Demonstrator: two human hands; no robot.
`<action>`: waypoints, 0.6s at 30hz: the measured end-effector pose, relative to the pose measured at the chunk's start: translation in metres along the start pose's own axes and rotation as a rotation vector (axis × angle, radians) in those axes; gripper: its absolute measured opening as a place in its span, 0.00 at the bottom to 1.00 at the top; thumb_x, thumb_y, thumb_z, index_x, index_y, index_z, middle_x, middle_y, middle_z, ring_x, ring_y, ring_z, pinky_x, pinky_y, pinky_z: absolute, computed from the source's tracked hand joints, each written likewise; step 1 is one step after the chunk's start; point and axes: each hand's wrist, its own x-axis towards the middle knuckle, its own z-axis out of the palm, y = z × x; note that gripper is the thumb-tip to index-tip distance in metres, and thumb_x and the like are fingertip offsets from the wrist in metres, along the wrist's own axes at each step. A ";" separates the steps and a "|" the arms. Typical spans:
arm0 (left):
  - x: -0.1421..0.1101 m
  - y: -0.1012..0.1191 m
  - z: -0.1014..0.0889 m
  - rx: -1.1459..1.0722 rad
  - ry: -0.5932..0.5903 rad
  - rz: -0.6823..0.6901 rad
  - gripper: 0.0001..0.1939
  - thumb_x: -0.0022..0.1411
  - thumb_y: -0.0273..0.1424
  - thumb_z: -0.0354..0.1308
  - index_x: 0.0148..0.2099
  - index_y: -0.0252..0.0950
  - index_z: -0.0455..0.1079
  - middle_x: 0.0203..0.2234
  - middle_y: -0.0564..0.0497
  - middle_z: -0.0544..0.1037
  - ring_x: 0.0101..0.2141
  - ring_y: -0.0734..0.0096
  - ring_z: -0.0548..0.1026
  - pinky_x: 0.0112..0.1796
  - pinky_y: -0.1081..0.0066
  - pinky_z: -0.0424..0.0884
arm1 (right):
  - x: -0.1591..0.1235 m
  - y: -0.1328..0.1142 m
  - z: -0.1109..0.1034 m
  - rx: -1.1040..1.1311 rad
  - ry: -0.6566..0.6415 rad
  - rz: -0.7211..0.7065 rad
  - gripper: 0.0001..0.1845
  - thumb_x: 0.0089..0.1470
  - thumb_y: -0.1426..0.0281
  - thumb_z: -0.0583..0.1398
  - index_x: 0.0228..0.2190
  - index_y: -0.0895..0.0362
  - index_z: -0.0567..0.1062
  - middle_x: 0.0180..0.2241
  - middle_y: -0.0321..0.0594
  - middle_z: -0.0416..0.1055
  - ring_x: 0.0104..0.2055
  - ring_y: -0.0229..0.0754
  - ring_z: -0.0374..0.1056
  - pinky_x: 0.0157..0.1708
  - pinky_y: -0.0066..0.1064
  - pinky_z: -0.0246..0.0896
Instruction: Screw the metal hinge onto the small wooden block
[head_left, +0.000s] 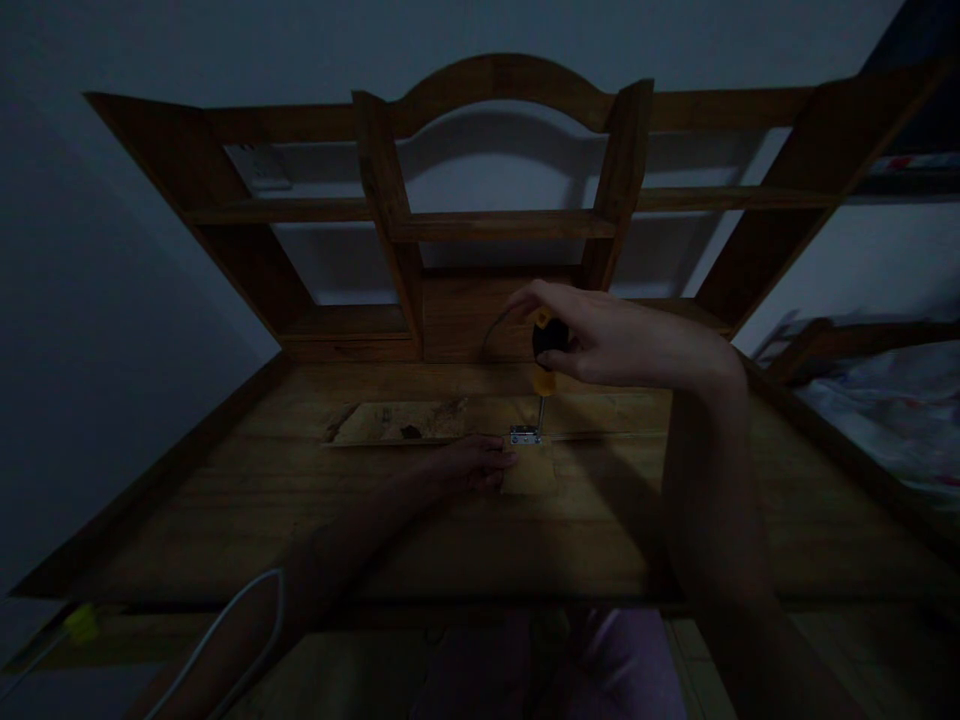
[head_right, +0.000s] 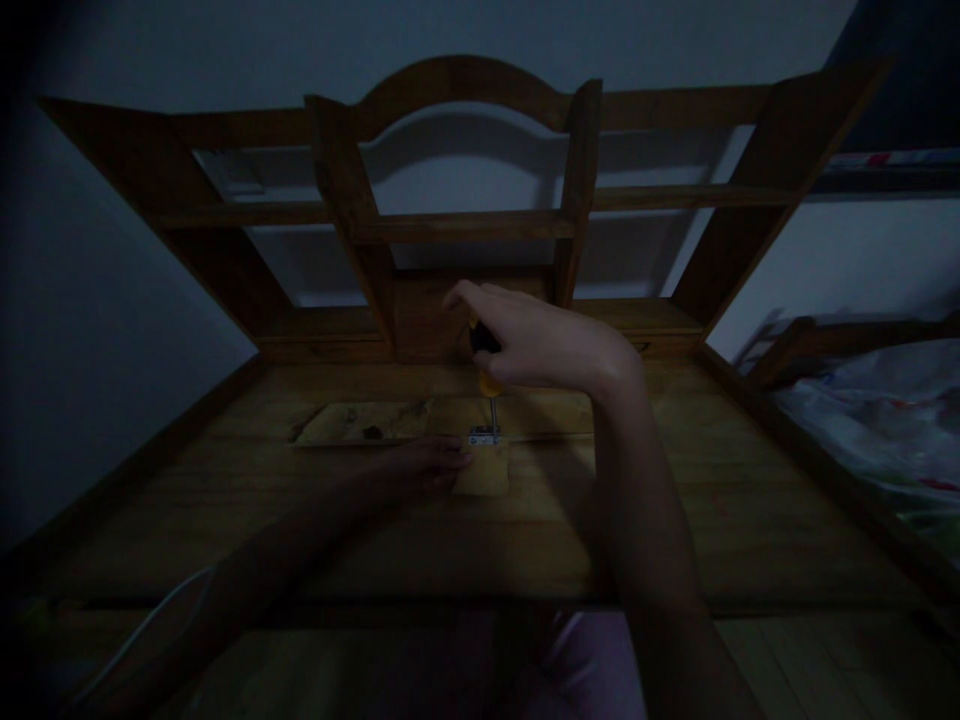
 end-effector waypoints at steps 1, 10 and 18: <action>0.000 0.000 0.000 0.001 0.001 -0.001 0.22 0.54 0.42 0.72 0.33 0.34 0.65 0.17 0.58 0.66 0.17 0.83 0.60 0.20 0.77 0.52 | 0.000 -0.001 0.000 0.015 -0.002 -0.010 0.27 0.56 0.74 0.60 0.57 0.52 0.67 0.59 0.42 0.69 0.59 0.49 0.67 0.55 0.38 0.62; 0.000 -0.002 -0.002 -0.006 -0.007 0.006 0.21 0.55 0.42 0.72 0.32 0.33 0.66 0.18 0.57 0.66 0.19 0.83 0.60 0.22 0.77 0.53 | 0.004 -0.001 0.003 -0.099 -0.006 0.140 0.19 0.58 0.66 0.62 0.51 0.53 0.70 0.49 0.44 0.74 0.52 0.51 0.70 0.49 0.39 0.64; -0.003 0.003 0.003 -0.008 0.016 -0.002 0.20 0.54 0.41 0.72 0.35 0.32 0.69 0.20 0.57 0.67 0.19 0.83 0.60 0.21 0.76 0.52 | 0.002 -0.004 -0.001 -0.060 -0.022 0.017 0.23 0.57 0.71 0.62 0.54 0.52 0.71 0.54 0.41 0.73 0.57 0.49 0.68 0.54 0.39 0.62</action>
